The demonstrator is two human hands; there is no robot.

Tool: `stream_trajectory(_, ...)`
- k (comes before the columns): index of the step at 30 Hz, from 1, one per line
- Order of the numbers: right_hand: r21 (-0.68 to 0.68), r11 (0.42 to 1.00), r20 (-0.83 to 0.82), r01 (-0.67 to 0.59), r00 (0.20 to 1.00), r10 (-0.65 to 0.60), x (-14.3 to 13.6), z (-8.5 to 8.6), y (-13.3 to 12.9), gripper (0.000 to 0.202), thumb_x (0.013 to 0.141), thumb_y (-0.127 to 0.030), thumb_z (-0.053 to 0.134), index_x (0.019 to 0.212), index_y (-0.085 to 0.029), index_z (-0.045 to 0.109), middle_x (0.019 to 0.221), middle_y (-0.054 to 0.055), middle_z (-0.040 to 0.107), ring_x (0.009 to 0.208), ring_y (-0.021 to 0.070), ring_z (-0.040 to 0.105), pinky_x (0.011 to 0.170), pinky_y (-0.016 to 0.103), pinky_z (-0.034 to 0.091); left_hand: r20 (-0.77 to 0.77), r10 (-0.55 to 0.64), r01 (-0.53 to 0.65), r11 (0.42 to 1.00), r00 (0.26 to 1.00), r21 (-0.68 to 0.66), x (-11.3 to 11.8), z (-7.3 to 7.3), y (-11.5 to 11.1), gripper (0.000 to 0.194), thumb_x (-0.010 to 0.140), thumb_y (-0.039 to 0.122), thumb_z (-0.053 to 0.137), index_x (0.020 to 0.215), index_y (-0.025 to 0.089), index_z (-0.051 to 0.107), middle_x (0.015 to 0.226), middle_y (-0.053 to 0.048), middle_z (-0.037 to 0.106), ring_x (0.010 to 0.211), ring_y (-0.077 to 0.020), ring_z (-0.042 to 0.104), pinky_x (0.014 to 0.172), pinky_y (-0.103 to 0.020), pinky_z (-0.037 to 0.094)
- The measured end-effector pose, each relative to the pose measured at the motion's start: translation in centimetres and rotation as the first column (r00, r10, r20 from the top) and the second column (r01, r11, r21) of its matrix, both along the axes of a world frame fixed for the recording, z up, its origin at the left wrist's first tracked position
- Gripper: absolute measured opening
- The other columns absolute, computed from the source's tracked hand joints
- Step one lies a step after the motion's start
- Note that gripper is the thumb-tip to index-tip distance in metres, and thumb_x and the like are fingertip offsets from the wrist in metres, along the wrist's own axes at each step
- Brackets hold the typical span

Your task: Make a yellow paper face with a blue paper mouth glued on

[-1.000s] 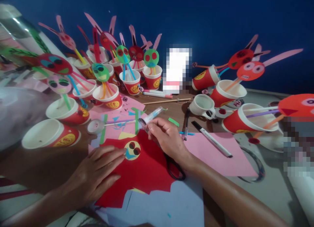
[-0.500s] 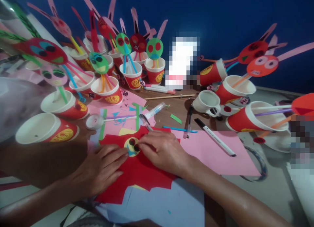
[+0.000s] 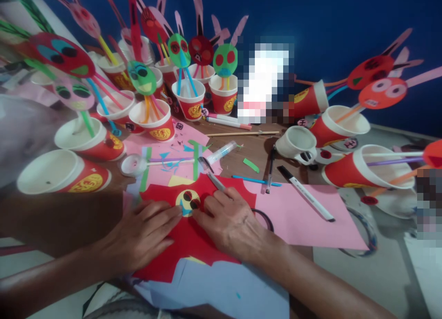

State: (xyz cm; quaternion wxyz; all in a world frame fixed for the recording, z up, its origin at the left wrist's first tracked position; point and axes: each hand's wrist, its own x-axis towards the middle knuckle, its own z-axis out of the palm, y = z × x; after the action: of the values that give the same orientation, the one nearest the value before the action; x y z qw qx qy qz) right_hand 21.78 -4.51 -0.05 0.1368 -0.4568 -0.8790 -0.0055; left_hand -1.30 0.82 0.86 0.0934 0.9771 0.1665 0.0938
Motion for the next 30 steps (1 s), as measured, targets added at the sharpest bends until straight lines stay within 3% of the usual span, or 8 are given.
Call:
stream_trajectory(11,-0.046,0.999,-0.052,-0.001,0.999,-0.001,-0.11,-0.09,-0.10,0.022,0.087,-0.017,0.053,0.105,-0.025,0.064,0.071,0.001,0.058,0.070,0.0161,0.048,0.067,0.032,0.030,-0.012,-0.005,0.005,1.000,1.000,0.003,-0.22,-0.60,0.15,0.025,0.087,0.022,0.050,0.109,0.013,0.057,0.110,-0.006,0.063,0.096,-0.0209,0.050,0.082,-0.035,0.037)
stream_trajectory(30,0.049,0.998,-0.013,-0.038,0.999,0.039,-0.29,-0.87,-0.12,0.019,0.088,-0.019,0.052,0.103,-0.023,0.063,0.069,0.000,0.055,0.069,0.0166,0.045,0.070,0.034,0.032,0.013,-0.019,0.019,0.999,1.000,0.043,-0.32,-0.59,0.24,0.026,0.086,0.024,0.053,0.109,0.013,0.059,0.111,-0.006,0.064,0.097,-0.0193,0.051,0.082,-0.034,0.038)
